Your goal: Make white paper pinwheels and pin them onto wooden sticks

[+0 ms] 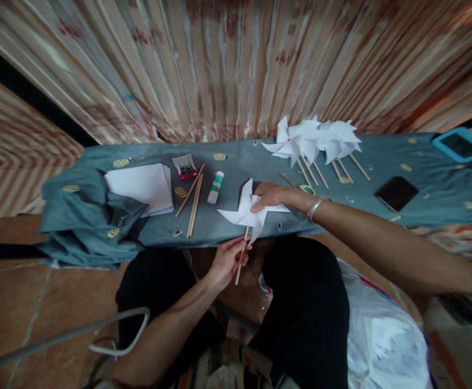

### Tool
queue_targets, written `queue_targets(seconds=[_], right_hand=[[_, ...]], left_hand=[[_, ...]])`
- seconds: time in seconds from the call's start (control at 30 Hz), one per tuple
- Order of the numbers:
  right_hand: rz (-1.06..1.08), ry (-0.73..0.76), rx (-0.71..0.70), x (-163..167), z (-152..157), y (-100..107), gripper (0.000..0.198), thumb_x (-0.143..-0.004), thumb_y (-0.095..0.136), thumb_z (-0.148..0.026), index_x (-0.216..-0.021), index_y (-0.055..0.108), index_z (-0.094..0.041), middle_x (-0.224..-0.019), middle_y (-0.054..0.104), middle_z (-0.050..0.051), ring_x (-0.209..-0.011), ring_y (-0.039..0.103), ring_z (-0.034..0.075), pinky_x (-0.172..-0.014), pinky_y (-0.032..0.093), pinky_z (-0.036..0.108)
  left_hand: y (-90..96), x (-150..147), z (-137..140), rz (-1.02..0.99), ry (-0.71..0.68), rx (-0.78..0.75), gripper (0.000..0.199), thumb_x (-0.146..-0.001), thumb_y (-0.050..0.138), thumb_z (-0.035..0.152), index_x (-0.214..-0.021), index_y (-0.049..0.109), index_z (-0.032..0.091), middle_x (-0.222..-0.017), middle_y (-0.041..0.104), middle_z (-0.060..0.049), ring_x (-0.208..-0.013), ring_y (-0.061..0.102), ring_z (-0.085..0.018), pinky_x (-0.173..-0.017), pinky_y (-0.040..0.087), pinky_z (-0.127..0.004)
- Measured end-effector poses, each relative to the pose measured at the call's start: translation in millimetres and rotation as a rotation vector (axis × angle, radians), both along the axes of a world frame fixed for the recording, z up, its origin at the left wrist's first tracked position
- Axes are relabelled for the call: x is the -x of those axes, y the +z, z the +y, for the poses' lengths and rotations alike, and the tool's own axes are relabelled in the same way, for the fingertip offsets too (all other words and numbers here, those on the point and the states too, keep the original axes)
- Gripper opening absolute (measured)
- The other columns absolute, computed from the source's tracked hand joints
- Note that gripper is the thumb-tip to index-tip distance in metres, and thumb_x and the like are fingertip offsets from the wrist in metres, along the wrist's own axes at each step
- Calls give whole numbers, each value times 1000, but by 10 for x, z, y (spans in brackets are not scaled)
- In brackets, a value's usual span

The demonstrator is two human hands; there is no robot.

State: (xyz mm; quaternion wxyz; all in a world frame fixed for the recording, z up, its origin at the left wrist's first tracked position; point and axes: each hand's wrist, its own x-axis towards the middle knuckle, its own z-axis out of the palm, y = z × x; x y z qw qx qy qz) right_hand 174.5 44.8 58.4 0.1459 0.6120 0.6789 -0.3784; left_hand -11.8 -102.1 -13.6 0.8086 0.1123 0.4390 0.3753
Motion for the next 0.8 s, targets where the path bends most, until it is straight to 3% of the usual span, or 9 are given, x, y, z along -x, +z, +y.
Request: queue_targets(seconds=[0.13, 0.37, 0.57, 0.8], right_hand=[[20, -6, 27, -4, 10, 2, 45, -57, 77, -56, -75, 75, -15, -73, 67, 4, -69, 57, 18, -62, 41, 29], [126, -20, 31, -46, -8, -35, 48, -54, 77, -62, -66, 73, -16, -65, 65, 3, -63, 54, 17, -59, 40, 29], [167, -26, 36, -68, -5, -67, 49, -54, 76, -64, -65, 72, -17, -64, 65, 2, -62, 54, 16, -58, 39, 28], [148, -55, 73, -65, 17, -100, 48, -53, 78, -64, -65, 73, -17, -64, 65, 3, -61, 56, 17, -56, 40, 28]], left_hand=[[1, -2, -36, 2, -29, 13, 37, -59, 86, 35, -83, 73, 11, -62, 68, -1, -38, 50, -7, -40, 32, -20], [25, -16, -115, 4, -81, -4, 43, -63, 83, 47, -82, 68, 11, -59, 64, 0, -35, 44, -6, -38, 25, -22], [51, -20, -178, -38, -169, -2, 48, -74, 73, 59, -77, 64, 12, -48, 50, 5, -33, 35, -5, -39, 16, -22], [37, -11, -192, -113, -197, 12, 50, -73, 74, 62, -72, 57, 15, -44, 41, 9, -32, 23, -2, -40, 9, -22]])
